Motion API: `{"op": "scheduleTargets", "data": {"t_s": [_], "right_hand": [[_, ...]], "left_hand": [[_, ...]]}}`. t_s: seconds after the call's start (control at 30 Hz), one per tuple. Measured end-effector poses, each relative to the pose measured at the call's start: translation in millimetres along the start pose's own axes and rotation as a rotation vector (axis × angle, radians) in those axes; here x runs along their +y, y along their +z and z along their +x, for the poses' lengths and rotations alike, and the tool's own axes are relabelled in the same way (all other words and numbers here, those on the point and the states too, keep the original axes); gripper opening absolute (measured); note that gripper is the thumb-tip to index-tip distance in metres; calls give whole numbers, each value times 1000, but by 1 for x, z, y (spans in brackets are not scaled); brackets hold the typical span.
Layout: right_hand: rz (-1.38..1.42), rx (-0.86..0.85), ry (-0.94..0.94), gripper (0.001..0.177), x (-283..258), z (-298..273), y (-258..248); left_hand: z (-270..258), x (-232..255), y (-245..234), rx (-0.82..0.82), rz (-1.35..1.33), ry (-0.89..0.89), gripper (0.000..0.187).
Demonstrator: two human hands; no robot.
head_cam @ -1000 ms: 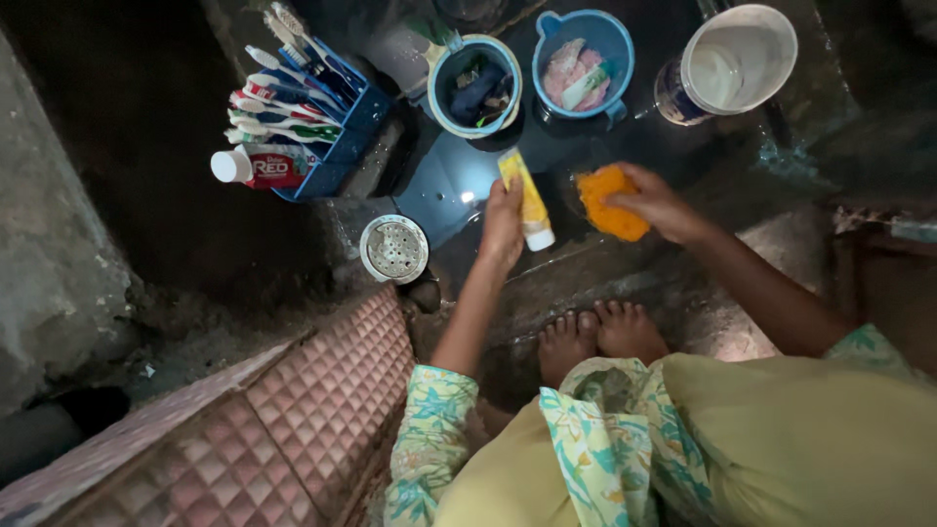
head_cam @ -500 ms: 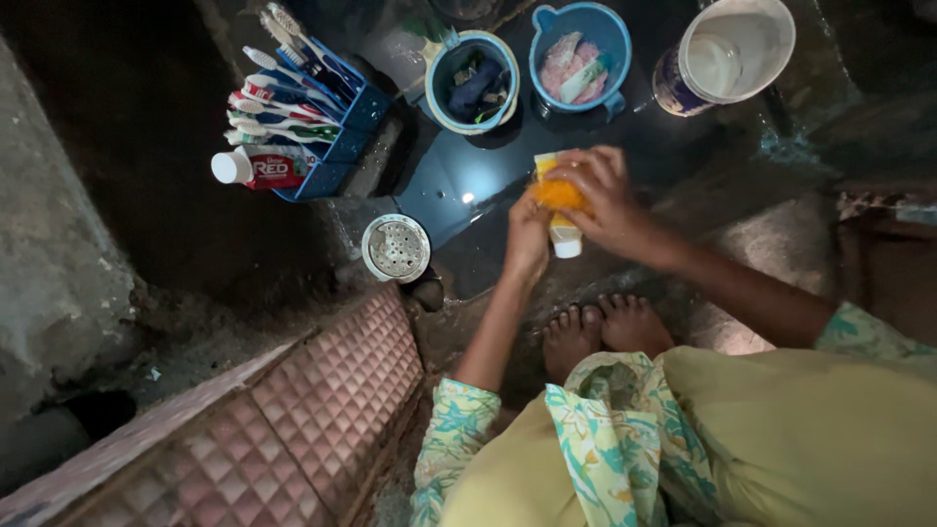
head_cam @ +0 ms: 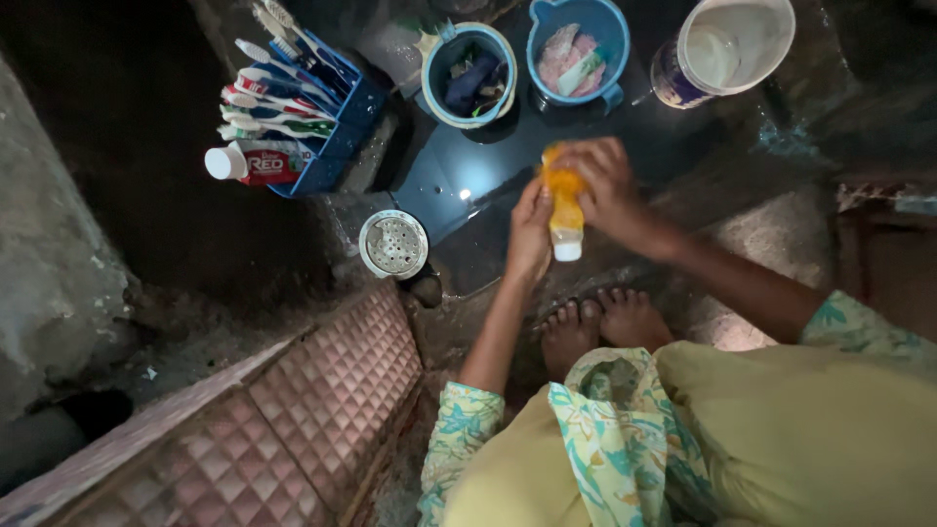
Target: The person cleans and organizes toiletries including toothpaste tubes, toothbrushes, and cups by hand and with a sponge at a floor-level wash area.
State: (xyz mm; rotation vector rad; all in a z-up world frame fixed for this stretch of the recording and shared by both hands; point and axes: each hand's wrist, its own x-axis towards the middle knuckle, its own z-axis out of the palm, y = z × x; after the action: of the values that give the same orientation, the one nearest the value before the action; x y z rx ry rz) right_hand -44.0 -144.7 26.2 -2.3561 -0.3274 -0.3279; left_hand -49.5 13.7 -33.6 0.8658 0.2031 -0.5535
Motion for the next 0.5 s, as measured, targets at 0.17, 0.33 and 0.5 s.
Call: {"op": "scheduleTargets", "data": {"t_s": [0.17,0.33,0.5], "right_hand": [[125,40,174,45,25,24,-9],[337,118,254,54,5,15,-16],[362,-168,147,55,-33,-11,-20]], "left_hand": [[-3,30,17,-26,157,-61,48],[4,29,10,-24,-177,27,47],[0,27,14,12,-226,19,47]]}}
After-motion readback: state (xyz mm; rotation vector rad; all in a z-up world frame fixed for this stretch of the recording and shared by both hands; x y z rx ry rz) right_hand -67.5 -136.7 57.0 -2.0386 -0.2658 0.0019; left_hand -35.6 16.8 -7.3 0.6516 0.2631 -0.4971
